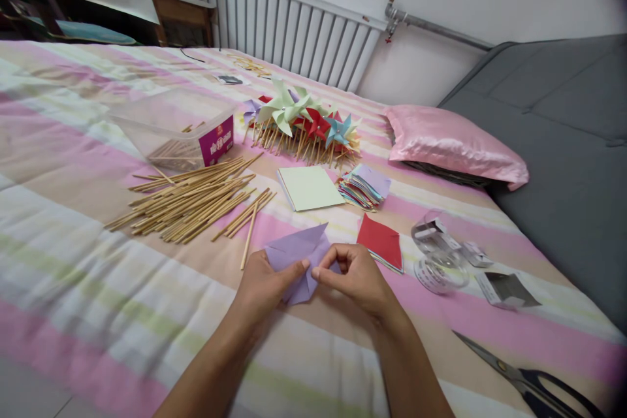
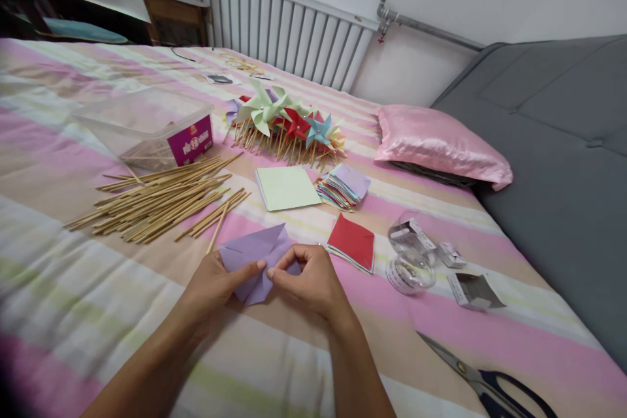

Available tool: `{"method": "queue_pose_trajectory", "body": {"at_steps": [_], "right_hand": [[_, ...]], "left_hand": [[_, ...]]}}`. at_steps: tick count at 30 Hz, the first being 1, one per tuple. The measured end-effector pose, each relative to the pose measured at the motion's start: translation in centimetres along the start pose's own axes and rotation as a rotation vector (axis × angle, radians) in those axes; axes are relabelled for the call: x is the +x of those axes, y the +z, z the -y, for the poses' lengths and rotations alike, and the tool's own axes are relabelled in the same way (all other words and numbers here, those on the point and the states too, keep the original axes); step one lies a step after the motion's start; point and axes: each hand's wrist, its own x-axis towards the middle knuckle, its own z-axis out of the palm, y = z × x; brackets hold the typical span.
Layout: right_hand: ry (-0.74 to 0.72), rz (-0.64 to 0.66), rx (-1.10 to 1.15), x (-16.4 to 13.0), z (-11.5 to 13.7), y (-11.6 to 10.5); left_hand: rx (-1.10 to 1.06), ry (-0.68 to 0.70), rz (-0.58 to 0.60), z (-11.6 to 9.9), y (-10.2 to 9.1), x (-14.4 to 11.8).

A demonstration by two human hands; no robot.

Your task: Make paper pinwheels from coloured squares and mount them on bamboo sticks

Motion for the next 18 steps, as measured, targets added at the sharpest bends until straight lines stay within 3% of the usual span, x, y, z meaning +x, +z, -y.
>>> {"method": "queue_pose_trajectory", "body": {"at_steps": [18], "right_hand": [[-0.001,-0.067,-0.030,-0.18,0.51,-0.13]], "left_hand": [[-0.025,-0.003,0.009,-0.77,0.32,-0.54]]}}
